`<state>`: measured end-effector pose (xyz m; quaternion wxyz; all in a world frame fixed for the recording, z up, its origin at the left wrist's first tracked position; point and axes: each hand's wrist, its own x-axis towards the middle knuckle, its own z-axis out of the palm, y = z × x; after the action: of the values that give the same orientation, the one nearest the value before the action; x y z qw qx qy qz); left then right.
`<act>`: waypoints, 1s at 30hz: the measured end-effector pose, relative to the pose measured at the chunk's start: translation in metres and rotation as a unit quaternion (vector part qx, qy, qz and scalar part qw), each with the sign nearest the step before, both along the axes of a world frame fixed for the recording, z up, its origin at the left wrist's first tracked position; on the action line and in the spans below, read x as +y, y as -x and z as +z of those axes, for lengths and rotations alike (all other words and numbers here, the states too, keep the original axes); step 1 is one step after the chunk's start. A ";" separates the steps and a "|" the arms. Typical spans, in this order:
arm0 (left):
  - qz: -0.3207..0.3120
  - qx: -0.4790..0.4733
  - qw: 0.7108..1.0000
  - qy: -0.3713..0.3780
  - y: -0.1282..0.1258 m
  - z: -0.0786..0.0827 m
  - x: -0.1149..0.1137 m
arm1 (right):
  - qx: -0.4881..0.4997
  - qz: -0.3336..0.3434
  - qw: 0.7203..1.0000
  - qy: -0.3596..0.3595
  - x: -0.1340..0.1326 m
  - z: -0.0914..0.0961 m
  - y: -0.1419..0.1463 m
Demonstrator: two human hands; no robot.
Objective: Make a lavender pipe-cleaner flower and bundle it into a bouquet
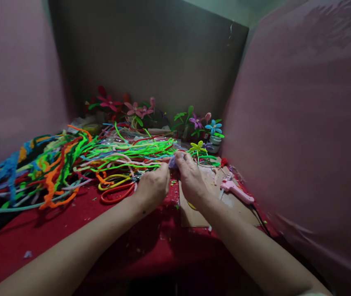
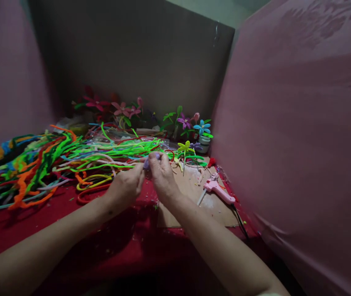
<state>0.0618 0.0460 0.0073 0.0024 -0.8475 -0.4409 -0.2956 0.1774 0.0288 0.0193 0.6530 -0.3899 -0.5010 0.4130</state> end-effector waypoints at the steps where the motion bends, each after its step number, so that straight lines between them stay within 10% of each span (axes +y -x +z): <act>1: 0.001 -0.063 0.998 0.030 0.002 0.006 0.002 | -0.001 0.020 1.000 0.001 -0.001 0.002 -0.010; 4: -0.065 -0.276 0.937 0.205 0.008 0.023 0.008 | -0.126 -0.007 0.992 0.004 -0.009 0.004 -0.047; 9: -0.123 -0.453 0.762 0.446 0.013 0.022 0.013 | -0.445 -0.058 0.891 0.063 -0.043 -0.022 -0.089; 15: -0.116 -0.481 0.731 0.470 0.015 0.003 0.013 | -0.596 -0.071 0.800 -0.008 -0.063 -0.048 -0.082; 24: -0.190 -0.525 0.665 0.496 0.018 0.002 0.013 | -0.353 -0.059 0.934 -0.007 -0.061 -0.016 -0.066; 30: -0.207 -0.537 0.624 0.529 0.020 0.009 0.003 | -0.359 -0.151 0.916 -0.097 -0.048 -0.021 -0.036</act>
<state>0.0421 0.0491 0.0164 -0.7446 -0.4627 -0.2571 -0.4066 0.2138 -0.0193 -0.0017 0.5185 -0.5178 -0.6743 0.0919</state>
